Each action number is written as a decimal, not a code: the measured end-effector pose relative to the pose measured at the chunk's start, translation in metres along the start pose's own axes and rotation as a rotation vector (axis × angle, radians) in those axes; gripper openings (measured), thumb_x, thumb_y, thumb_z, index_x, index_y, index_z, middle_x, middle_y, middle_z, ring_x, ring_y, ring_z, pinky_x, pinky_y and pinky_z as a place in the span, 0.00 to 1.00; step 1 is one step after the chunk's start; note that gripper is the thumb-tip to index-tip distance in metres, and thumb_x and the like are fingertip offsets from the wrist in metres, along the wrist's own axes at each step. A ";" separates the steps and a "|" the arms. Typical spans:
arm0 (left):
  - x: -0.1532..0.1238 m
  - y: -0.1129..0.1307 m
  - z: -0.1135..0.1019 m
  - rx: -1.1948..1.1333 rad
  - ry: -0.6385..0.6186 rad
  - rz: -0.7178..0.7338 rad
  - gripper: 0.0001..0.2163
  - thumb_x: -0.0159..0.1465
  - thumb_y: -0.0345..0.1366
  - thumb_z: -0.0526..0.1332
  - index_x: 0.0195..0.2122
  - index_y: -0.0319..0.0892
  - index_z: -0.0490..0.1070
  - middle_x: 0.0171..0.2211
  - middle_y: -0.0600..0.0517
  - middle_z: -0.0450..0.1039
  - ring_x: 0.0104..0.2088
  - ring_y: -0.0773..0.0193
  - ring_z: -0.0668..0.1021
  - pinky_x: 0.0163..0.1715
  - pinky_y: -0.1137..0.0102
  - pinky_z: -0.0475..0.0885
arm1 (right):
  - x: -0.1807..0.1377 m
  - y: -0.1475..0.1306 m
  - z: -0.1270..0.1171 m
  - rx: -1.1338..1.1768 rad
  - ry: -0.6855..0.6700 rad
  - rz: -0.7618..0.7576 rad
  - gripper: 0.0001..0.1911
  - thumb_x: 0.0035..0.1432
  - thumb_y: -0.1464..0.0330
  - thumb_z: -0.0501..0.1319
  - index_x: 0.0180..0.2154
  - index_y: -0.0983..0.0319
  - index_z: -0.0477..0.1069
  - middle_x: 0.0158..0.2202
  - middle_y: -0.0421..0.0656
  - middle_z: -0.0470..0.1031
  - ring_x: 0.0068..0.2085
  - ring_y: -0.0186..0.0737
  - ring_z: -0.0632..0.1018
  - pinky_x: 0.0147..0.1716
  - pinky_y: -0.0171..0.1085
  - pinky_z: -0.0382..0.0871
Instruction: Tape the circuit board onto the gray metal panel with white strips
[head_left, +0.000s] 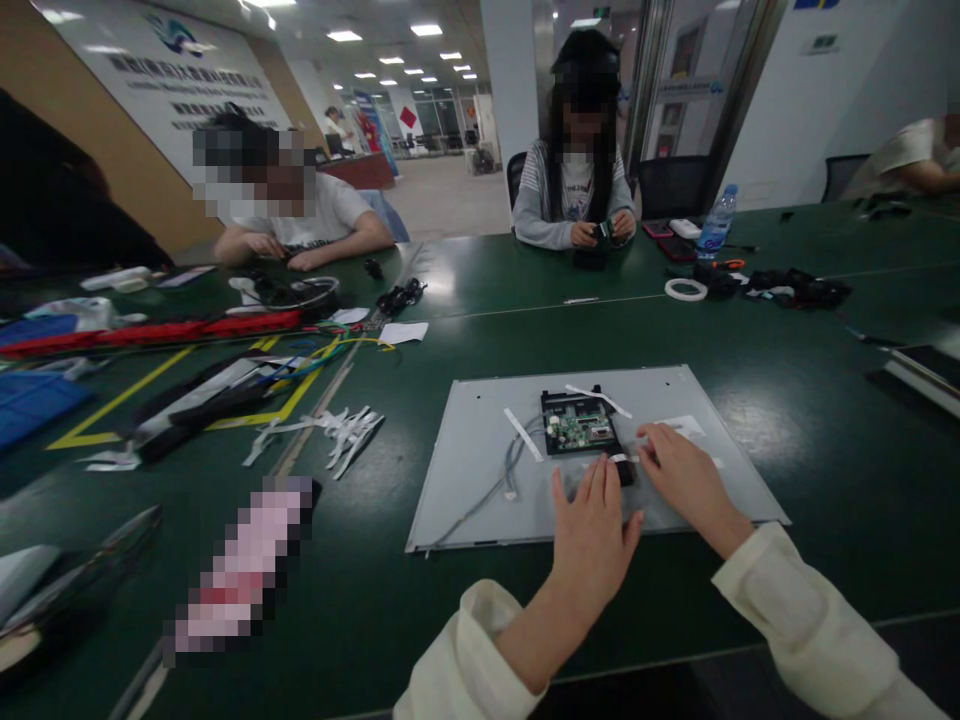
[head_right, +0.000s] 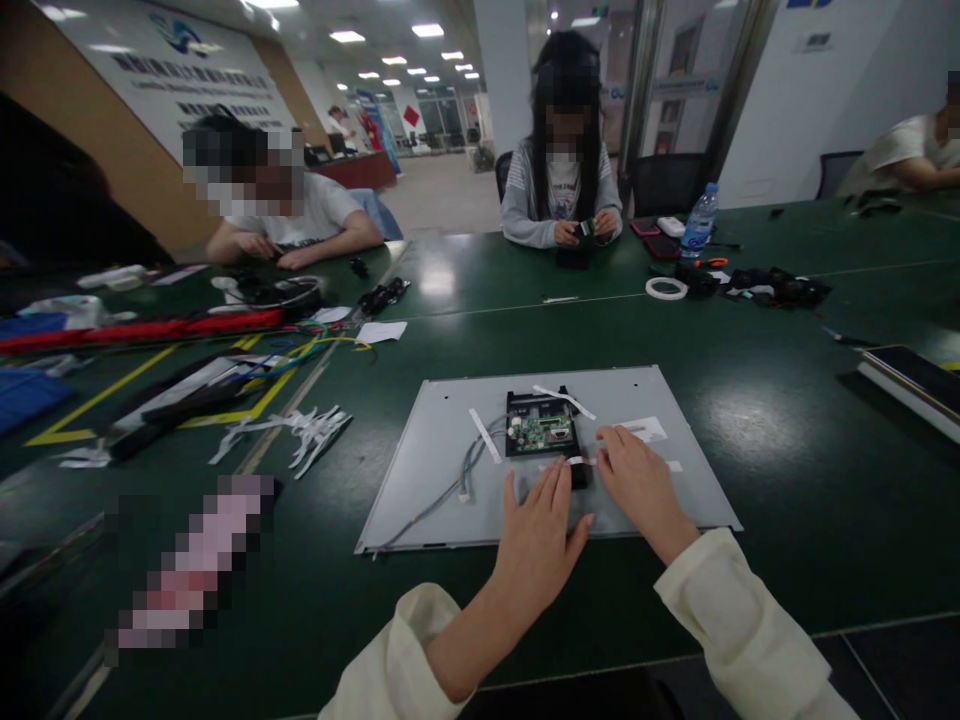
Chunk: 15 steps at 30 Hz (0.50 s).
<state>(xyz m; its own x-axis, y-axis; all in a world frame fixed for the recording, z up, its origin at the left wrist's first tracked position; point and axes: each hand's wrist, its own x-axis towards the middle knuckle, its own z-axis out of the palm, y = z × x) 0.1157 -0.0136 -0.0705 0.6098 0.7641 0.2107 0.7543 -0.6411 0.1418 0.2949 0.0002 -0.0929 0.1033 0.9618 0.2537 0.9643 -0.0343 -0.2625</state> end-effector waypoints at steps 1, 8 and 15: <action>-0.001 -0.001 0.000 0.007 0.008 -0.009 0.25 0.68 0.45 0.46 0.62 0.36 0.56 0.61 0.43 0.61 0.63 0.49 0.60 0.60 0.41 0.51 | 0.000 0.000 0.000 0.001 0.001 0.000 0.09 0.61 0.70 0.51 0.43 0.59 0.66 0.38 0.43 0.73 0.38 0.41 0.75 0.31 0.36 0.61; -0.004 -0.005 0.003 0.000 0.029 -0.002 0.24 0.68 0.44 0.48 0.62 0.37 0.57 0.60 0.44 0.63 0.62 0.50 0.61 0.61 0.47 0.53 | -0.002 0.004 0.001 0.022 0.028 -0.009 0.08 0.61 0.72 0.51 0.40 0.59 0.66 0.38 0.43 0.73 0.38 0.40 0.75 0.31 0.35 0.61; -0.009 -0.008 0.004 -0.014 0.018 0.040 0.25 0.69 0.45 0.46 0.63 0.37 0.54 0.63 0.46 0.58 0.65 0.51 0.55 0.62 0.50 0.53 | -0.003 0.009 0.002 0.108 0.055 -0.021 0.08 0.59 0.71 0.52 0.37 0.59 0.68 0.36 0.42 0.72 0.35 0.38 0.74 0.30 0.34 0.61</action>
<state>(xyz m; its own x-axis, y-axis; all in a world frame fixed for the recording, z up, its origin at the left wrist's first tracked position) 0.1049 -0.0153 -0.0773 0.6350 0.7363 0.2339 0.7257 -0.6723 0.1461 0.3029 -0.0020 -0.0978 0.0992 0.9456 0.3099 0.9347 0.0183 -0.3550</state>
